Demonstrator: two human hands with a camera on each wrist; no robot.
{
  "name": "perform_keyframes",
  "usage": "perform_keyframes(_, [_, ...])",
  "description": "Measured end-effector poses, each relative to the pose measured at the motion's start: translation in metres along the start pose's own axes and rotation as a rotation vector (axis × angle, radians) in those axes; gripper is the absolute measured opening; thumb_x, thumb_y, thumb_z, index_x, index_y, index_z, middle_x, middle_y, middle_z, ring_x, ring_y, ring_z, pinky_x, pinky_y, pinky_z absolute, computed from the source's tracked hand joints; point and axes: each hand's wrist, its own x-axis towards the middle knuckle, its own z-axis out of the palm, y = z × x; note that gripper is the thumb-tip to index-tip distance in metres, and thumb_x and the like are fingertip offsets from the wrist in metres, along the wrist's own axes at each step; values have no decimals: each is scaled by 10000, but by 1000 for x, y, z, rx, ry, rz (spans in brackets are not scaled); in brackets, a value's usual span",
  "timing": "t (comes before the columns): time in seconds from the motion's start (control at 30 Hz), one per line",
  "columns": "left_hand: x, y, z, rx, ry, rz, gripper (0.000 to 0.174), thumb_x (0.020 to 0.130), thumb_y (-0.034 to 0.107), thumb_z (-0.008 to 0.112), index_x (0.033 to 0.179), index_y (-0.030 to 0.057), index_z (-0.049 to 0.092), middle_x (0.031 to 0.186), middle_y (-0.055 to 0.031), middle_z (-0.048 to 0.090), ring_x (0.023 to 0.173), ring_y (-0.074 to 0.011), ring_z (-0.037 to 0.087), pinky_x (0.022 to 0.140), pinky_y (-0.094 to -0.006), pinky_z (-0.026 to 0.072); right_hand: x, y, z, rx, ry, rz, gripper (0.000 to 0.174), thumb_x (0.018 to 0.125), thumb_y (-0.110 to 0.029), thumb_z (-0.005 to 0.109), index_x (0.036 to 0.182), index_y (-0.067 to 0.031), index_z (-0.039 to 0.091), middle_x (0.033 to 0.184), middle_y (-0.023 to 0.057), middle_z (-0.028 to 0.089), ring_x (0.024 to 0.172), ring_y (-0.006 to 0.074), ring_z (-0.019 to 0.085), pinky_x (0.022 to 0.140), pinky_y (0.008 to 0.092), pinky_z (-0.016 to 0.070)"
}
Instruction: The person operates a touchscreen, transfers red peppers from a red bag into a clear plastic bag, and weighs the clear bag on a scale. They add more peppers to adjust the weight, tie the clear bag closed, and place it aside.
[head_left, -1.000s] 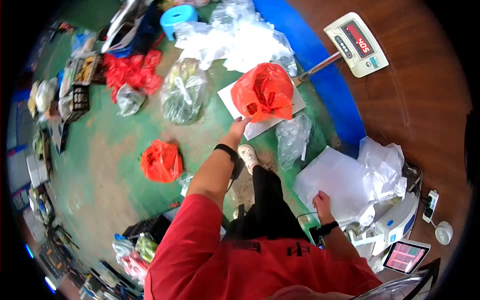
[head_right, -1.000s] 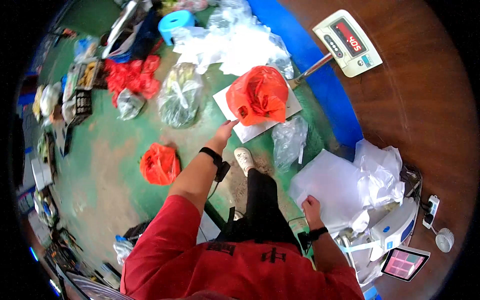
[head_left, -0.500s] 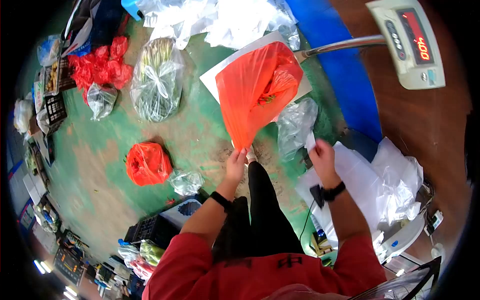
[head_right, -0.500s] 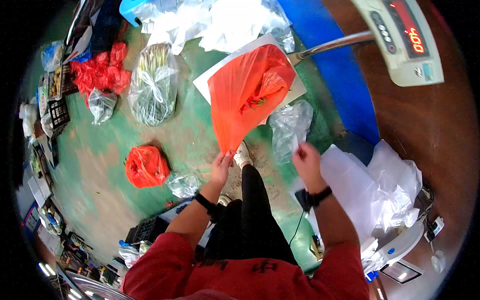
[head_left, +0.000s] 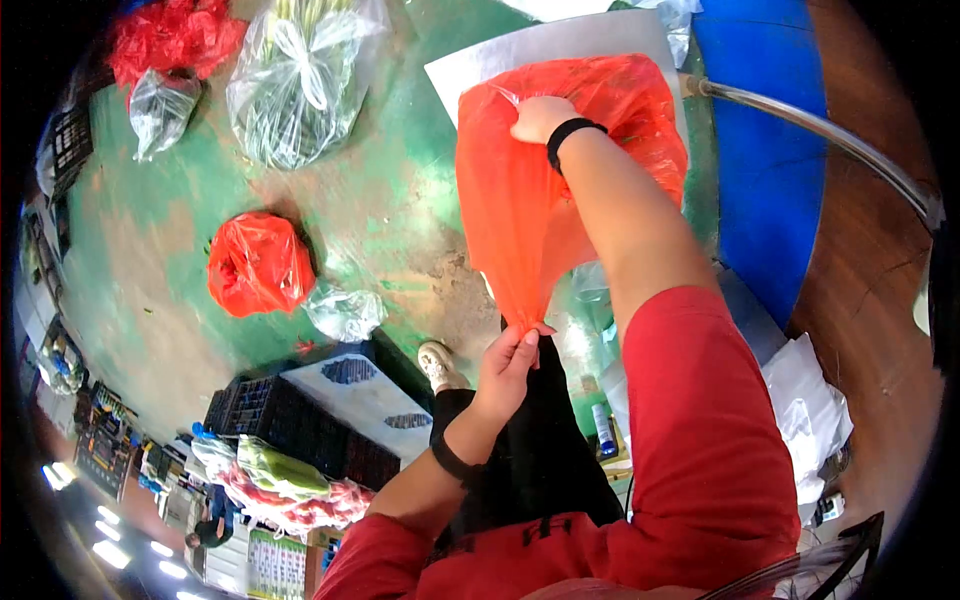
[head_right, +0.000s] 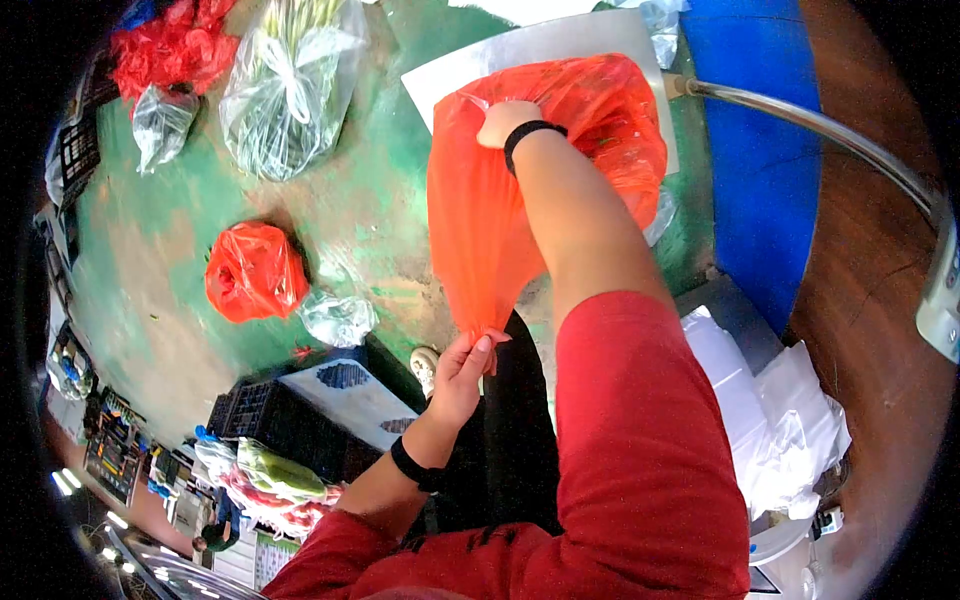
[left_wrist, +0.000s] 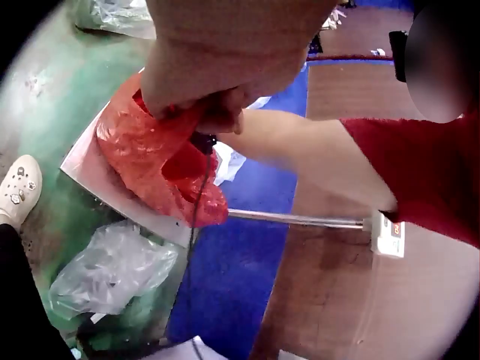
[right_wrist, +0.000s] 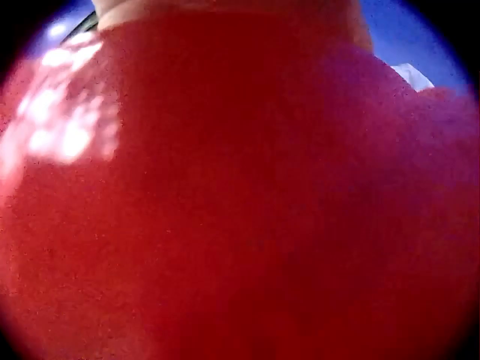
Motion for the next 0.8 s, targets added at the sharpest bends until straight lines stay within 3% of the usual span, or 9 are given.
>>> perform_keyframes(0.07, [1,5,3,-8,-12,-2,246,930,183,399,977,5,561,655,26,441,605,-70,406,589,-206,355,33,22,19,414,154,17,306,725,-208,477,912,-20,629,912,203,619,817,243,622,693,367,485])
perform_keyframes(0.13, [0,16,9,16,-63,-22,253,927,184,401,1014,6,559,663,28,448,614,-66,413,592,-205,355,34,53,0,1446,-91,385,240,789,-260,476,812,-40,569,780,128,624,665,211,604,564,324,477])
perform_keyframes(0.2, [5,26,9,-15,-18,30,260,924,188,406,1034,7,557,667,27,450,615,-66,414,596,-201,357,30,94,-12,1617,196,189,121,805,-154,471,750,-59,524,670,68,583,523,153,536,468,270,430])
perform_keyframes(0.27, [12,50,7,-7,23,89,317,911,192,422,1160,11,498,650,31,427,613,-71,410,676,-222,372,17,108,-15,1331,1097,116,157,759,-130,514,805,11,564,686,105,592,570,190,558,491,323,443])
perform_keyframes(0.33, [30,58,7,-110,-6,226,433,896,203,442,1285,26,368,617,42,371,595,-78,386,765,-258,353,-38,105,-28,1243,1255,108,124,761,-113,543,787,7,563,683,93,590,604,179,566,525,306,448])
perform_keyframes(0.47, [48,85,15,-198,-37,281,568,881,210,460,1363,45,206,593,49,318,581,-83,363,814,-285,328,-84,109,36,1317,806,430,141,752,-141,561,799,-9,570,727,111,607,743,233,604,644,327,463])
perform_keyframes(0.6, [54,83,17,-224,-41,328,634,875,214,470,1379,46,124,581,50,302,571,-84,352,806,-273,332,-65,101,77,380,828,241,220,743,-133,541,939,-33,559,982,170,583,886,336,563,753,401,459])
perform_keyframes(0.67, [52,81,19,-233,-25,329,626,875,212,470,1375,36,137,577,50,308,573,-85,359,792,-266,332,-52,93,72,78,419,321,273,762,-181,531,1013,-74,550,1087,148,539,980,306,522,824,411,427])
perform_keyframes(0.8, [49,73,13,-141,-43,310,615,875,211,469,1369,23,154,576,48,318,577,-85,366,791,-263,335,-52,77,62,-119,412,423,312,765,-258,528,1034,-103,556,1098,109,535,1032,274,488,893,436,368])
